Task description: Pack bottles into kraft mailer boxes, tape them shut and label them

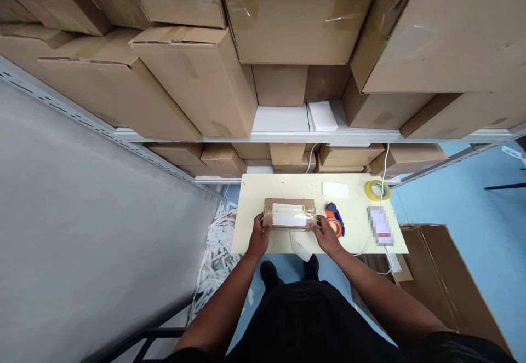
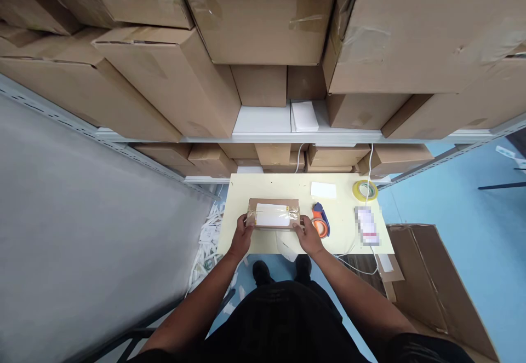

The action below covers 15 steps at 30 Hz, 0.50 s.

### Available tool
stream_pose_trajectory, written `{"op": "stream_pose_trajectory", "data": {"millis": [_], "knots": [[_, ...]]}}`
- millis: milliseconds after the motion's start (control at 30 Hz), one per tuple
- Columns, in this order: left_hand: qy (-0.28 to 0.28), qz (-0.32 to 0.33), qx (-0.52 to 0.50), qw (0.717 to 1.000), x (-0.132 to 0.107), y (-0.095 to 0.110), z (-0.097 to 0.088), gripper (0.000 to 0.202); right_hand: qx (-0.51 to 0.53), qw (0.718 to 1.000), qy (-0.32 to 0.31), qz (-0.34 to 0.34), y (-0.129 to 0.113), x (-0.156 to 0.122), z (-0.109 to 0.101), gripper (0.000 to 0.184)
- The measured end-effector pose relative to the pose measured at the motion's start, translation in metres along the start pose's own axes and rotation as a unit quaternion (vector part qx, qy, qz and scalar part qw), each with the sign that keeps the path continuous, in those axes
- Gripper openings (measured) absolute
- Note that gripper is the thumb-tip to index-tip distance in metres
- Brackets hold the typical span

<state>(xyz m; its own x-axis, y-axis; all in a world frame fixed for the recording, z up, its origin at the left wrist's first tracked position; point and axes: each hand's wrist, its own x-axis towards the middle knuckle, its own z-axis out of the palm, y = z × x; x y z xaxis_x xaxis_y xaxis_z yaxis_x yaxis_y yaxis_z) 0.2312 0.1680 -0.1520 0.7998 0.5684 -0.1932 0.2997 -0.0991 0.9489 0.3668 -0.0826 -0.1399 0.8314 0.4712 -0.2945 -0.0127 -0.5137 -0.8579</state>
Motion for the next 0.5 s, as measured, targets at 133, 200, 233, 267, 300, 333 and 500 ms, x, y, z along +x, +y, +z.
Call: {"op": "stream_pose_trajectory", "data": {"millis": [133, 200, 233, 267, 300, 333, 500], "knots": [[-0.02, -0.009, -0.009, 1.0, -0.003, -0.001, -0.003, 0.056, -0.15, 0.985, 0.088, -0.015, 0.031, -0.005, -0.037, 0.035], [-0.024, -0.008, -0.009, 1.0, -0.003, -0.001, -0.005, 0.055, -0.269, 0.951, 0.149, 0.04, 0.047, -0.002, -0.056, 0.044], [-0.023, -0.006, -0.007, 1.0, -0.003, -0.001, -0.006, 0.055, -0.313, 0.934, 0.154, 0.077, 0.053, 0.002, -0.063, 0.05], [-0.023, -0.004, -0.004, 1.0, -0.003, -0.001, -0.007, 0.056, -0.341, 0.923, 0.136, 0.116, 0.058, 0.006, -0.069, 0.054], [-0.023, -0.002, 0.0, 1.0, -0.003, -0.001, -0.007, 0.056, -0.353, 0.918, 0.099, 0.152, 0.062, 0.012, -0.073, 0.054], [-0.024, 0.0, 0.003, 1.0, -0.002, -0.001, -0.007, 0.057, -0.354, 0.916, 0.056, 0.18, 0.064, 0.018, -0.075, 0.049], [-0.02, -0.001, 0.015, 1.0, -0.002, -0.004, -0.007, 0.061, -0.361, 0.911, 0.002, 0.2, 0.053, 0.037, -0.076, 0.026]]}}
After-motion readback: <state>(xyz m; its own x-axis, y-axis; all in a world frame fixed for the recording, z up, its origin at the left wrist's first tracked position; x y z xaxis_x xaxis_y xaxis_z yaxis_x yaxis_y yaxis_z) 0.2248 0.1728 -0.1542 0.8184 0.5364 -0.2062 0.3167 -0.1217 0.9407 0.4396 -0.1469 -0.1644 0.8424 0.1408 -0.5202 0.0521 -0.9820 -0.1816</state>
